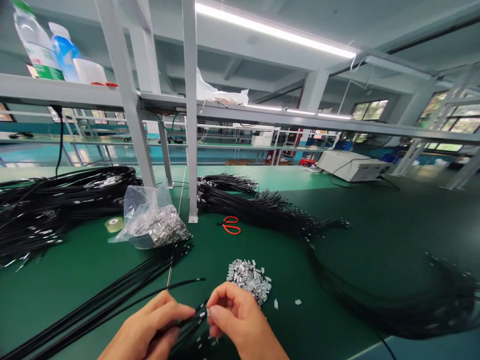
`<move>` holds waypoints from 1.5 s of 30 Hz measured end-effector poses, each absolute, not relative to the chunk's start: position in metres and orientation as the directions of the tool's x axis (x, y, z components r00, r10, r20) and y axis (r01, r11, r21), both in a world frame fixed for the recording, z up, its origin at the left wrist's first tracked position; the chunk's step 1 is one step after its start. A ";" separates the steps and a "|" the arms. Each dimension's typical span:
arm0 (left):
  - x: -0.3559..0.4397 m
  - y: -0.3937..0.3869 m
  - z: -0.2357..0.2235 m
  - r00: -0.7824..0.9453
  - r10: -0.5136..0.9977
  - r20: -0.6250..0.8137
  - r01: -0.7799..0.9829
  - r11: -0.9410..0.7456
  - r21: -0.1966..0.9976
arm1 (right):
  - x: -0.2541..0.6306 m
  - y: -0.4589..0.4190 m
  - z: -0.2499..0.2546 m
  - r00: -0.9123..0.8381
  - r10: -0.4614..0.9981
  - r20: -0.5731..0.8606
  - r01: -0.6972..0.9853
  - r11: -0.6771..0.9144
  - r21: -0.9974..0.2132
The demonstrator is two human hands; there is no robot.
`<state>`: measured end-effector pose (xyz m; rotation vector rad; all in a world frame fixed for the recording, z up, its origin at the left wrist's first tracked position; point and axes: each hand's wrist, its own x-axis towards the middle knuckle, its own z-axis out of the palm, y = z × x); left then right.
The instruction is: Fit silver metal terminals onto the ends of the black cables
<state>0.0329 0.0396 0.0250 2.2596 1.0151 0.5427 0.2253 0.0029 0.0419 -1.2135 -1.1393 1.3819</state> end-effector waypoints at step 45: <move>0.030 0.046 0.063 0.520 0.854 0.001 0.585 -0.357 0.728 | 0.189 -0.002 0.040 0.117 0.990 0.073 0.387 0.023 -0.922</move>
